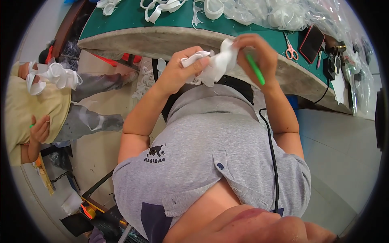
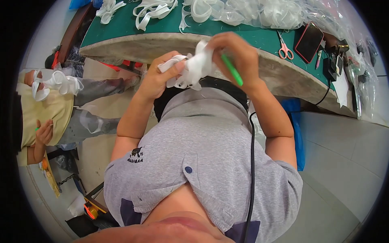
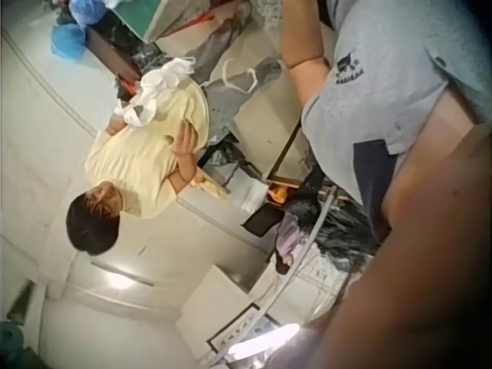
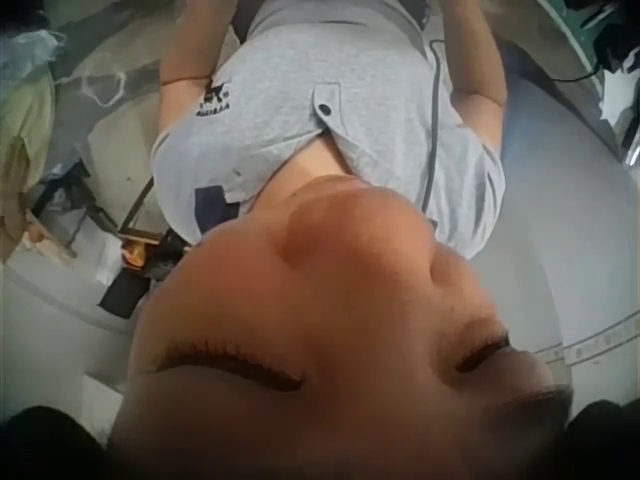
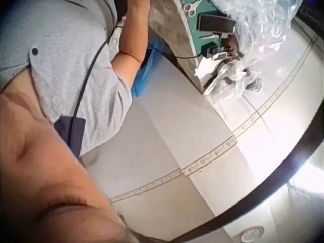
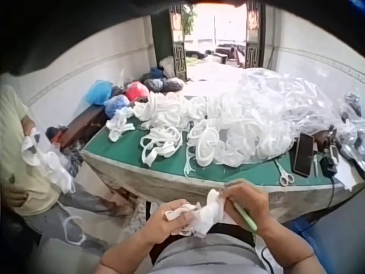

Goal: Inspecting and cleaning white plastic goggle frames at a factory workstation.

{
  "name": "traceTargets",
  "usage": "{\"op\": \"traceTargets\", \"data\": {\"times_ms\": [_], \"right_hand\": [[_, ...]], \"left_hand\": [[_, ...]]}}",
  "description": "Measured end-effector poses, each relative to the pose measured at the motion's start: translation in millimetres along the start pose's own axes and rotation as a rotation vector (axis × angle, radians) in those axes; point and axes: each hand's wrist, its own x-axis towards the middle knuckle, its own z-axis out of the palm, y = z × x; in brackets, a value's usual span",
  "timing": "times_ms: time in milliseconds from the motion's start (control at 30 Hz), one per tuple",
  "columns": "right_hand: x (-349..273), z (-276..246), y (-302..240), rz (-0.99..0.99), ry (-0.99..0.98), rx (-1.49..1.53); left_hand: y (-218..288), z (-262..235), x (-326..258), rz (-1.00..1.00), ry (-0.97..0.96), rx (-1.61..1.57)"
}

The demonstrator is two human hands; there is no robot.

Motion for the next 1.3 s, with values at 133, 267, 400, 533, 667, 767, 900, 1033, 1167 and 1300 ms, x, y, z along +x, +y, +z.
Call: {"op": "traceTargets", "data": {"times_ms": [133, 267, 400, 533, 667, 767, 900, 1033, 1167, 1300], "right_hand": [[3, -20, 21, 0.452, 0.345, 0.157], [-1, -36, 51, 0.616, 0.526, 0.341], [-6, -45, 56, 0.711, 0.529, 0.369], [-4, -39, 50, 0.718, 0.495, 0.487], [2, -25, 15, 0.538, 0.315, 0.337], [5, -12, 6, 0.482, 0.171, 0.397], [16, -5, 2, 0.359, 0.011, 0.457], [29, -6, -1, 0.448, -0.094, 0.071], [15, -6, -2, 0.363, -0.085, 0.099], [-5, 2, -15, 0.364, -0.256, 0.156]], "left_hand": [[22, -13, -14, 0.136, -0.020, 0.238], [44, -34, -32, 0.155, -0.246, 0.419], [58, -48, -44, 0.185, -0.260, 0.627], [60, -50, -49, 0.010, -0.106, 0.585], [59, -25, -38, -0.454, -0.009, 1.136], [31, -17, -24, 0.022, 0.131, 1.350], [-3, 8, 27, 0.570, 0.118, 1.013], [-12, 11, 27, -0.151, -0.064, 0.252], [-9, 14, 17, -0.150, 0.040, -0.129], [-4, 14, 13, -0.104, 0.045, -0.124]]}}
